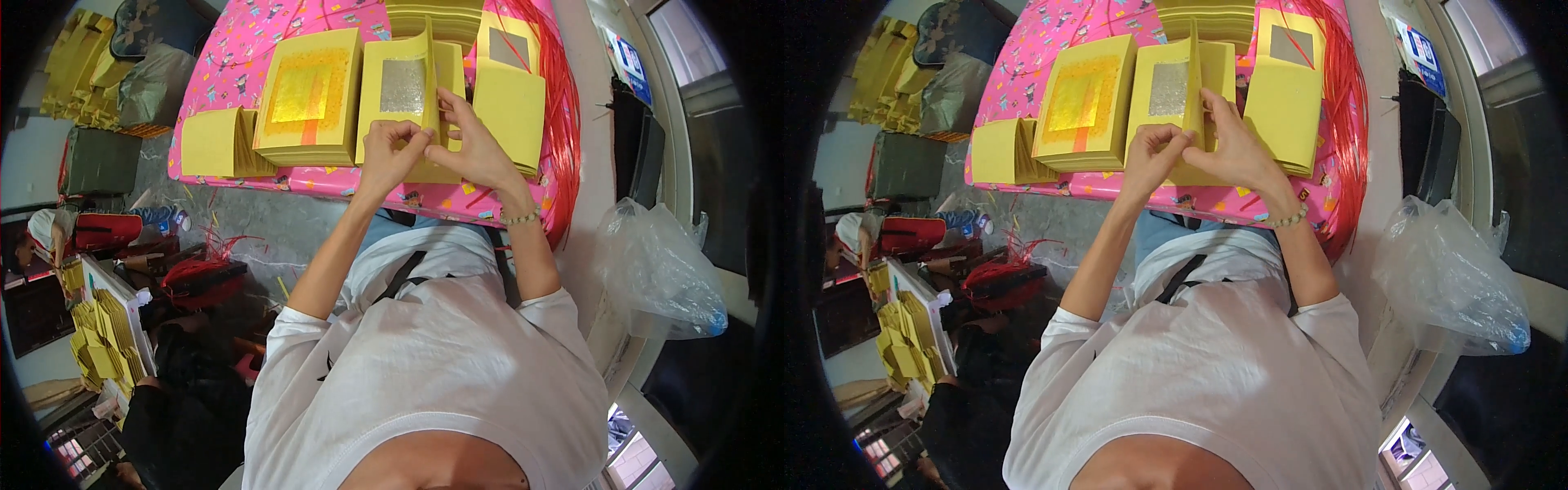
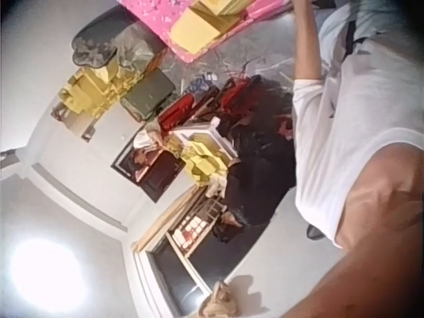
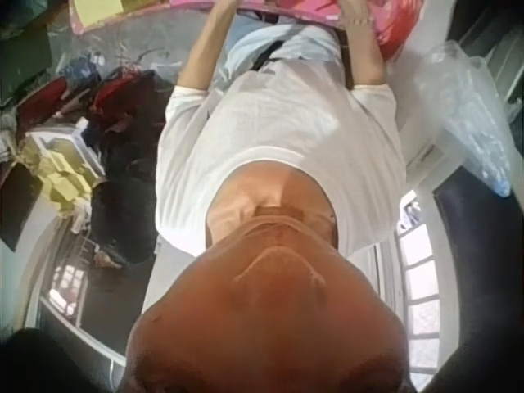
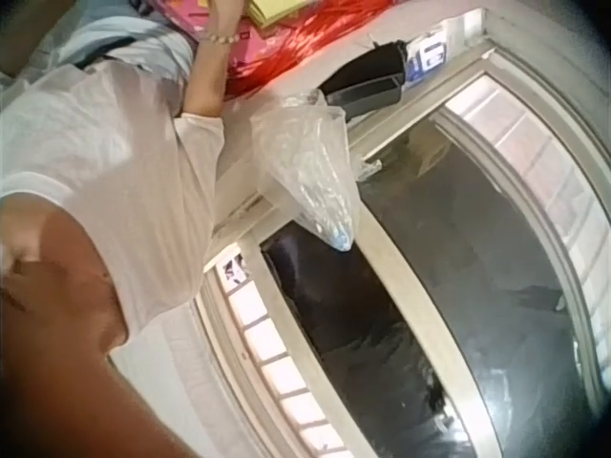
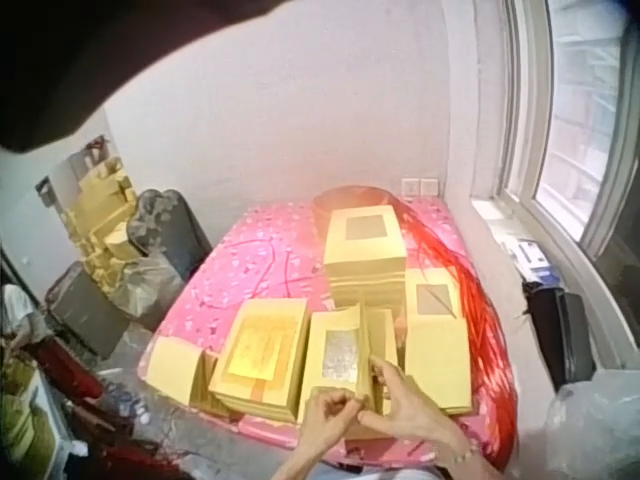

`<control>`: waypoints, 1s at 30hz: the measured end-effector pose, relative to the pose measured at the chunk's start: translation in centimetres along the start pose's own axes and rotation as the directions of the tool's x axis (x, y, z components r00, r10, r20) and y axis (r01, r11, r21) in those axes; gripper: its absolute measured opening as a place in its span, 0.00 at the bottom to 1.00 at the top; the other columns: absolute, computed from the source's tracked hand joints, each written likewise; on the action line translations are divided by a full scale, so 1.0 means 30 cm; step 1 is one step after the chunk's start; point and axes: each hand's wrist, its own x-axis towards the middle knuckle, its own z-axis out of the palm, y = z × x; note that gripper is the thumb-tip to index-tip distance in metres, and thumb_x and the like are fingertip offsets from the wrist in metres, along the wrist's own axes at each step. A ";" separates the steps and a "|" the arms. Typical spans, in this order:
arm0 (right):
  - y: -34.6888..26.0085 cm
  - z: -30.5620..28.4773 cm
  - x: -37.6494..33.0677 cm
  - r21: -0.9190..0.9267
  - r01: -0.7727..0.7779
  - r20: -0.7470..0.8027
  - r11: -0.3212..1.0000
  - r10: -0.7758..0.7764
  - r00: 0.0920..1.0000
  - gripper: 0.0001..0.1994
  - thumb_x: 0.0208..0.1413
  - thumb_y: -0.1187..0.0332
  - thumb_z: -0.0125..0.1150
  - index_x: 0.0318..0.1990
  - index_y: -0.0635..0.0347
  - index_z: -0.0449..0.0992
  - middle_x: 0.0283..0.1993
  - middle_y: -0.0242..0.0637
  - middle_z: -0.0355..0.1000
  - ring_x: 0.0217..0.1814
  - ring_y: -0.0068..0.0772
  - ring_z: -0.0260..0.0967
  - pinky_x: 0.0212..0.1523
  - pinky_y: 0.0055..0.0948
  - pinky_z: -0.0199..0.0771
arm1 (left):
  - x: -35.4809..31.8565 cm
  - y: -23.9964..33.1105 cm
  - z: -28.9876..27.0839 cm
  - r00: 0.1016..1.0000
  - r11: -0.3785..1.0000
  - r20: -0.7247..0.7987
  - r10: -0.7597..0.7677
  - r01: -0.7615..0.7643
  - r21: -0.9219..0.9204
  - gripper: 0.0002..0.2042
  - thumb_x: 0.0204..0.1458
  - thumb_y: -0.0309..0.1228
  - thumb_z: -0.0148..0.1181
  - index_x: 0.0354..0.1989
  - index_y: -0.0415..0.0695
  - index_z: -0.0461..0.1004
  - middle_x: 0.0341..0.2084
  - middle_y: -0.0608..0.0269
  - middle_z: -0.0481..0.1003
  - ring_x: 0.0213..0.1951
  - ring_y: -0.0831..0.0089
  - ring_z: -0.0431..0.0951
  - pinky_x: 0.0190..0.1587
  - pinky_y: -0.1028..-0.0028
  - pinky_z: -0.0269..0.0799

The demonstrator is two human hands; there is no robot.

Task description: Counting and stacking sheets of yellow joss paper.

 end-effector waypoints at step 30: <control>-0.022 -0.063 0.102 0.315 0.288 -0.284 0.905 -0.199 0.938 0.14 0.61 0.75 0.47 0.53 0.65 0.63 0.48 0.32 0.68 0.46 0.14 0.62 0.42 0.17 0.65 | 0.095 0.121 -0.152 0.966 0.908 -0.211 0.151 -0.220 -0.357 0.12 0.56 0.26 0.54 0.49 0.39 0.67 0.35 0.70 0.73 0.36 0.85 0.70 0.39 0.82 0.66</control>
